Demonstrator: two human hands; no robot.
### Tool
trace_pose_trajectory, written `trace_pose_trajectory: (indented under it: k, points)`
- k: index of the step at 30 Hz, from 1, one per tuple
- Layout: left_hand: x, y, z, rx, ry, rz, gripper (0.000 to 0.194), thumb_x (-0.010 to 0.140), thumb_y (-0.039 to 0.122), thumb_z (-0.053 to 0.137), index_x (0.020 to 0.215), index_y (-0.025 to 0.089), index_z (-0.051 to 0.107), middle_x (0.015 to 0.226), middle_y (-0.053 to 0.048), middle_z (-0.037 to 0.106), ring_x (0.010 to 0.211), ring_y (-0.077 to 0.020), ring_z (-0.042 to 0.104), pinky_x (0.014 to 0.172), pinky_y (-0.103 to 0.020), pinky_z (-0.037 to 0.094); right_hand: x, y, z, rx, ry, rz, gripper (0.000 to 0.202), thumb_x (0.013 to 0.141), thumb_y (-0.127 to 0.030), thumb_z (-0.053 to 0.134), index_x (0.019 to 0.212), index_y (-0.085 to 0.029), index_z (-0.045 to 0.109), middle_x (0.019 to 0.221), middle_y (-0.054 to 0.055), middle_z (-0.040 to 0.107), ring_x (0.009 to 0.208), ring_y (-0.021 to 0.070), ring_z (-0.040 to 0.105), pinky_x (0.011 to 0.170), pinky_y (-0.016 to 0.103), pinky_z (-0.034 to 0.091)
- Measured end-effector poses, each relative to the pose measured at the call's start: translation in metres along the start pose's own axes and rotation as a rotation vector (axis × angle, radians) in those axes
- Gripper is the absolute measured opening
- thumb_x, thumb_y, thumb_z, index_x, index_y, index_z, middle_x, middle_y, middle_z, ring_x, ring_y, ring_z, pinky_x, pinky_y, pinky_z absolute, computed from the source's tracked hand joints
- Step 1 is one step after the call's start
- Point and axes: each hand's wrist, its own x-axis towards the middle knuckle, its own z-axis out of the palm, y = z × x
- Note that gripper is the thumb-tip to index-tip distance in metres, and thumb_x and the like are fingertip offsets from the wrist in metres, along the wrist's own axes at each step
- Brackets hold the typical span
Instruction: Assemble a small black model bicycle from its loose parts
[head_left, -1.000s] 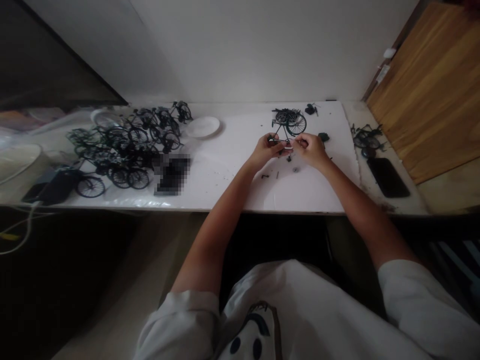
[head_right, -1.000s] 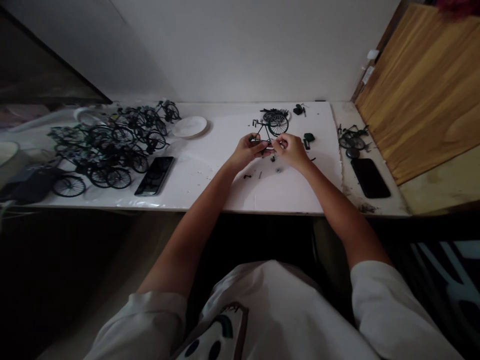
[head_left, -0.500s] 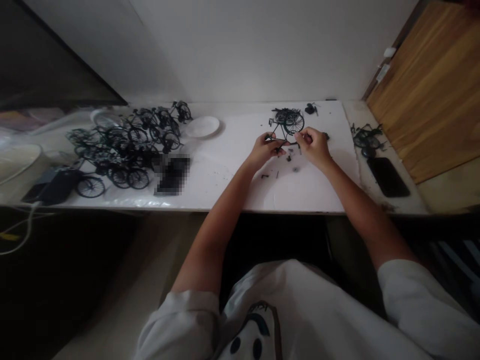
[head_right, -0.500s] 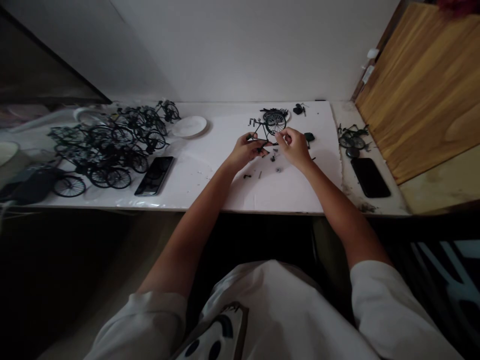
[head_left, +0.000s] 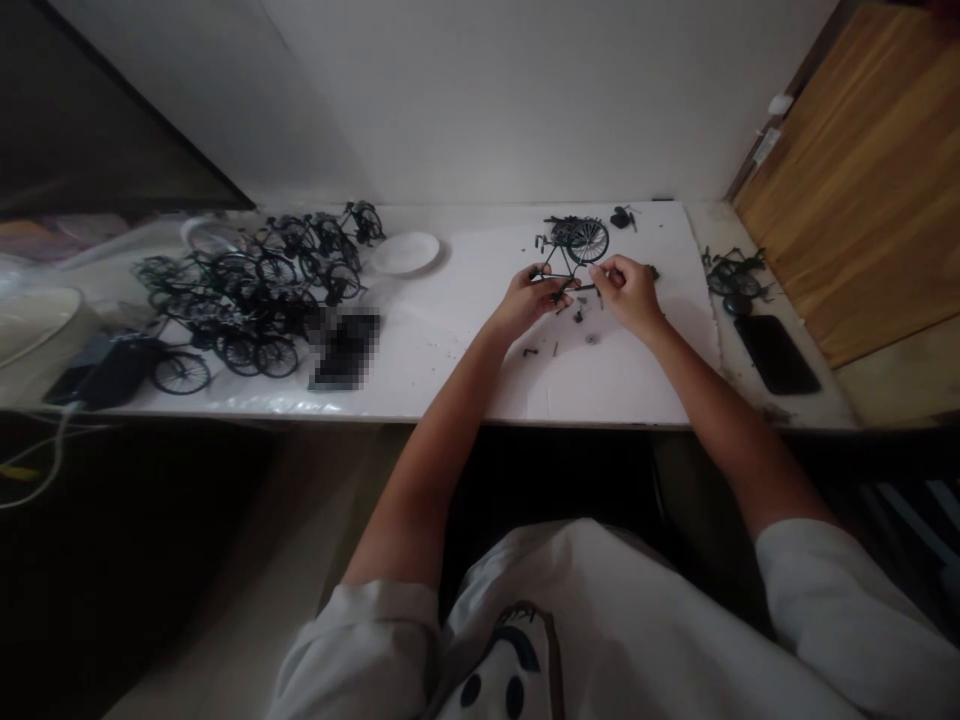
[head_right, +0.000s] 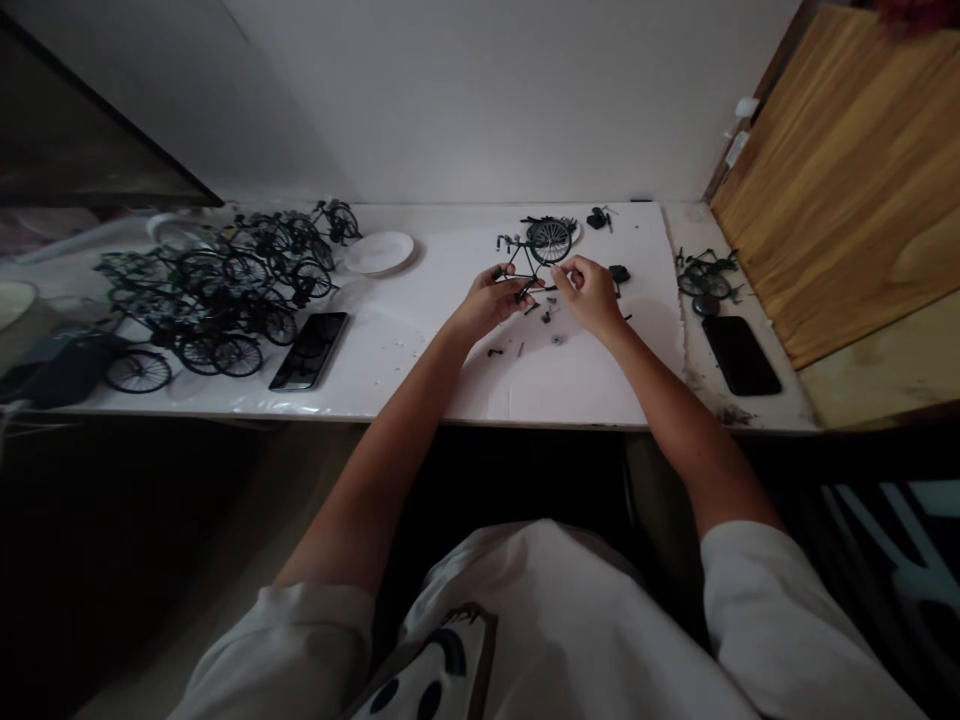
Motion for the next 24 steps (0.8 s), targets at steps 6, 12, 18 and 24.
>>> trace_pose_trajectory:
  k: [6, 12, 18, 24]
  points:
    - [-0.003, 0.002, 0.002, -0.002, -0.022, -0.012, 0.047, 0.078, 0.023, 0.089, 0.101, 0.024, 0.048, 0.104, -0.009, 0.084, 0.077, -0.0155, 0.076, 0.085, -0.033, 0.058, -0.001, -0.002, 0.001, 0.003, -0.011, 0.009, 0.056, 0.093, -0.076, 0.067, 0.075, -0.024, 0.061, 0.063, -0.005, 0.038, 0.061, 0.0149, 0.035, 0.064, 0.034, 0.032]
    - [-0.005, 0.003, 0.002, 0.005, -0.058, -0.024, 0.048, 0.078, 0.024, 0.091, 0.103, 0.024, 0.049, 0.106, -0.010, 0.084, 0.080, -0.0157, 0.076, 0.084, -0.032, 0.057, -0.002, -0.004, 0.003, 0.006, -0.030, 0.032, 0.046, 0.093, -0.066, 0.072, 0.079, -0.023, 0.066, 0.063, -0.005, 0.038, 0.061, 0.0146, 0.035, 0.064, 0.034, 0.031]
    - [-0.005, 0.004, 0.004, -0.011, -0.049, -0.012, 0.044, 0.080, 0.020, 0.086, 0.102, 0.024, 0.048, 0.104, -0.010, 0.084, 0.078, -0.0154, 0.076, 0.082, -0.031, 0.056, -0.001, -0.006, 0.002, 0.027, -0.016, 0.008, 0.046, 0.095, -0.063, 0.068, 0.074, -0.024, 0.059, 0.063, -0.004, 0.043, 0.062, 0.0153, 0.037, 0.064, 0.034, 0.032]
    - [-0.003, 0.005, 0.004, 0.001, 0.027, -0.007, 0.041, 0.083, 0.020, 0.084, 0.100, 0.024, 0.047, 0.100, -0.007, 0.084, 0.075, -0.0142, 0.073, 0.078, -0.030, 0.055, -0.003, -0.012, -0.002, 0.041, -0.090, 0.021, 0.045, 0.094, -0.060, 0.070, 0.071, -0.024, 0.055, 0.060, -0.005, 0.038, 0.060, 0.0146, 0.035, 0.062, 0.034, 0.031]
